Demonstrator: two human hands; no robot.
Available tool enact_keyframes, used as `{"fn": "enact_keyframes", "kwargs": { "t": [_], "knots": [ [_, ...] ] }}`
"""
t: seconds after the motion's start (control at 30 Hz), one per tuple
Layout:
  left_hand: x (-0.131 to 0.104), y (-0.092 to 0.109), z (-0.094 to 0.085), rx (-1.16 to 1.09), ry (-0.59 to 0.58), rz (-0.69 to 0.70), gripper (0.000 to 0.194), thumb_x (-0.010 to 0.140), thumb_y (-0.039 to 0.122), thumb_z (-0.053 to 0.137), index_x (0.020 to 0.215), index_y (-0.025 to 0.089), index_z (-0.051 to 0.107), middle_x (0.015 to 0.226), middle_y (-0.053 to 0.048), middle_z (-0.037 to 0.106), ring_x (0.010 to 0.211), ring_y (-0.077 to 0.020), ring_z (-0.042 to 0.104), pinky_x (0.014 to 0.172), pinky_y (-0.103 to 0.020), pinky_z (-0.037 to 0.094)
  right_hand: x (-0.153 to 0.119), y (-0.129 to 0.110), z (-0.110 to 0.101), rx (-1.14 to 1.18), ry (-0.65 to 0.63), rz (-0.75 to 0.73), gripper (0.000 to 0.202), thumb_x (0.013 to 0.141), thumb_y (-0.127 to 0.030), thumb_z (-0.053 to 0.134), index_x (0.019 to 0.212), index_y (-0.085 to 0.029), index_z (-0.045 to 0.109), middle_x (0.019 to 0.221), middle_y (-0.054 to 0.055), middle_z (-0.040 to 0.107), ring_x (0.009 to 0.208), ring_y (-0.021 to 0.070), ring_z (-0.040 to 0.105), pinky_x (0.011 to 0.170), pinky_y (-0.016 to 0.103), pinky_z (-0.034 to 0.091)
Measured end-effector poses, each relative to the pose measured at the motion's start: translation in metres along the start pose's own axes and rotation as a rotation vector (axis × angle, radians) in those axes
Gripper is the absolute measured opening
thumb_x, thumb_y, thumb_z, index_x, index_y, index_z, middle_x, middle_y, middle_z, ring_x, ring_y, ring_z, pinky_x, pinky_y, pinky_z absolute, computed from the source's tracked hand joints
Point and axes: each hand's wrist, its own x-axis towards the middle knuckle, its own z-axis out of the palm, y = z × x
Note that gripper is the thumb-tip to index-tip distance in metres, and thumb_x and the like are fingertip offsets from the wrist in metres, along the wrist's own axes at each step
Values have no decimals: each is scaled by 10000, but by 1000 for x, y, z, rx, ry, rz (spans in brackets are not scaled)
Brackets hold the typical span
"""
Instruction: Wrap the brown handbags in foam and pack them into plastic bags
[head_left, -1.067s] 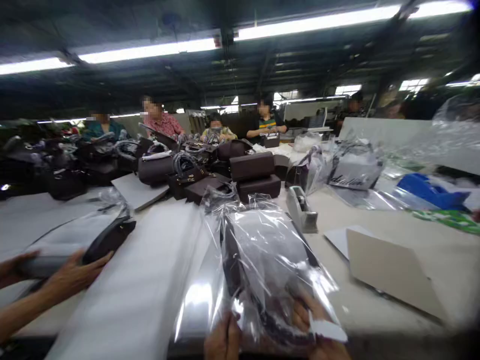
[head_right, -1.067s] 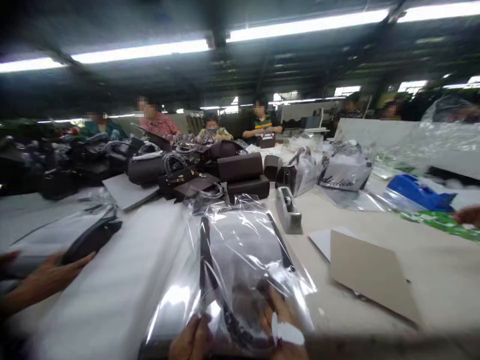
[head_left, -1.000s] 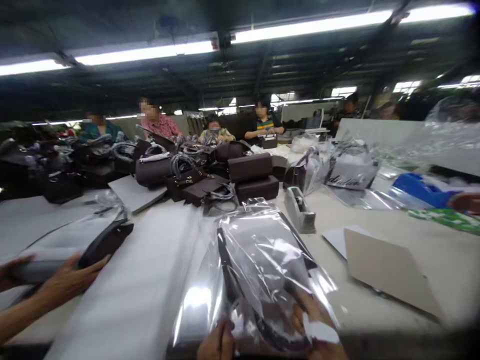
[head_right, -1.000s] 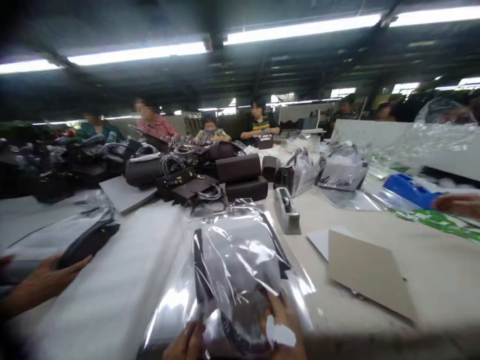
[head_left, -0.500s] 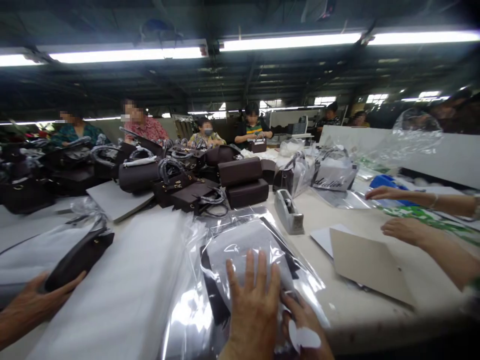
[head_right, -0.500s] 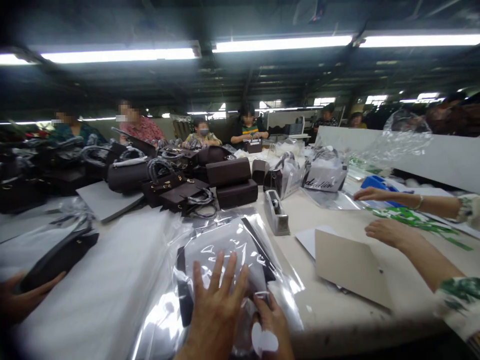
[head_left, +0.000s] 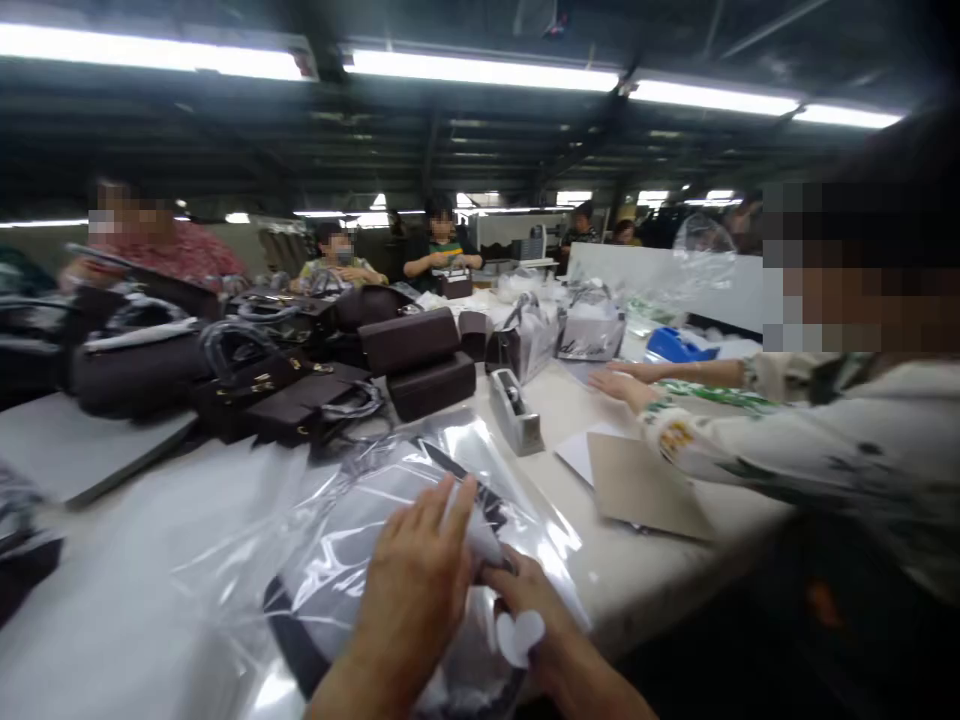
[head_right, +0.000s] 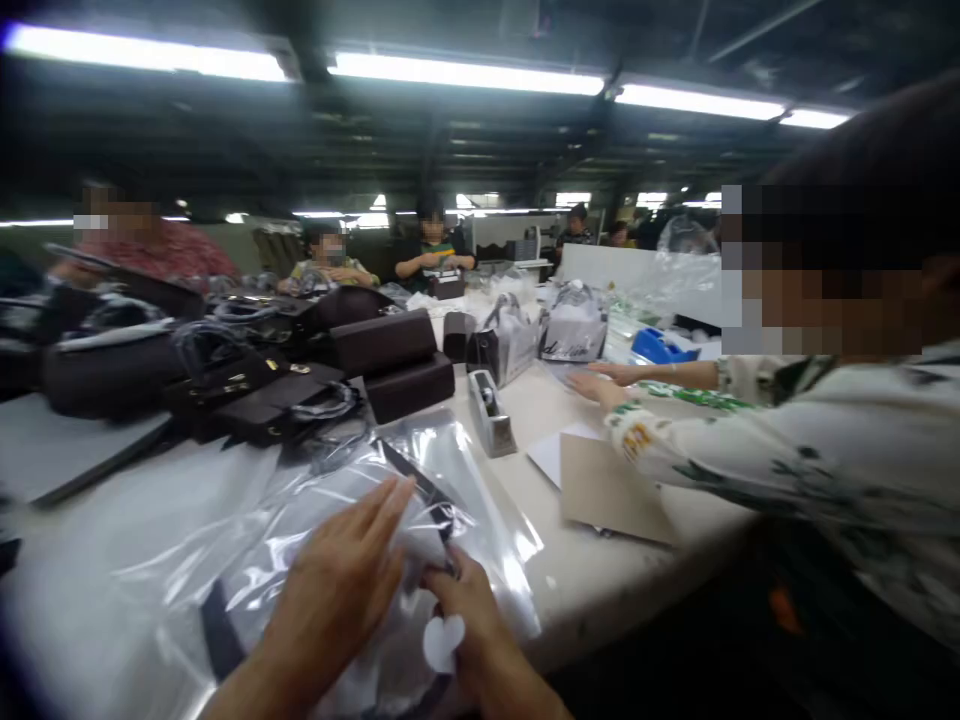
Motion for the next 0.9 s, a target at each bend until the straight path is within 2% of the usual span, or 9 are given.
{"fn": "enact_keyframes", "kwargs": {
  "t": [0.07,0.2,0.37,0.47,0.57,0.63,0.7,0.8,0.9],
  "knots": [
    [21,5,-4,74,-146,-58,475,779,108,439,1250,172,453,1295,-127,491,1118,-300,511,876,-478,440,1,-1,9,119,36,19,281,647,-242,585,910,-143,585,566,-39,481,433,68,364,421,194,276],
    [49,25,0,20,-457,86,290,784,51,393,921,150,629,978,-88,659,929,-254,608,759,-378,490,17,6,16,83,61,-63,313,683,-352,603,922,-149,598,630,-3,532,540,115,465,484,221,360],
    [41,11,11,69,-387,9,392,805,91,420,1157,200,552,1181,-86,593,1072,-239,558,897,-389,436,25,-11,-9,-66,-26,-46,346,740,-416,568,967,-159,608,719,17,594,660,155,563,559,243,434],
    [15,-8,15,182,-240,-31,495,797,100,397,1277,211,447,1294,-92,504,1163,-260,489,946,-441,396,15,-26,-59,-543,24,-158,397,834,-469,426,930,-151,645,819,71,644,768,207,605,641,300,472],
    [-13,-18,9,277,-109,-50,562,749,105,414,1304,197,404,1332,-99,461,1205,-286,437,950,-482,378,15,-18,-137,-1106,487,-540,498,801,-486,498,1138,-127,568,1162,168,568,1084,299,509,904,441,392],
    [-23,-21,-4,302,-142,-89,449,760,114,408,1187,191,520,1228,-95,552,1098,-269,526,895,-441,423,23,-2,-192,-1495,627,-592,559,800,-480,490,1194,-85,520,1271,227,466,1176,380,415,919,567,322],
    [-23,-23,-20,287,-239,-159,307,814,143,382,1002,216,613,1033,-58,639,879,-214,612,768,-361,472,34,13,-235,-1696,528,-589,357,872,-323,390,1056,-105,604,1111,186,598,1045,317,543,860,489,406],
    [-8,-24,-44,217,-305,-270,280,882,226,351,932,246,625,866,-12,643,716,-163,609,629,-277,452,44,23,-268,-1801,496,-681,336,904,-253,331,1033,-132,616,1005,132,650,921,246,604,810,380,445],
    [9,-24,-57,124,-273,-309,295,902,293,337,968,250,621,851,-3,631,740,-145,603,634,-245,434,49,23,-271,-1855,540,-804,519,875,-460,369,1204,-84,509,1185,193,552,1090,322,509,885,478,383]
  ]
}}
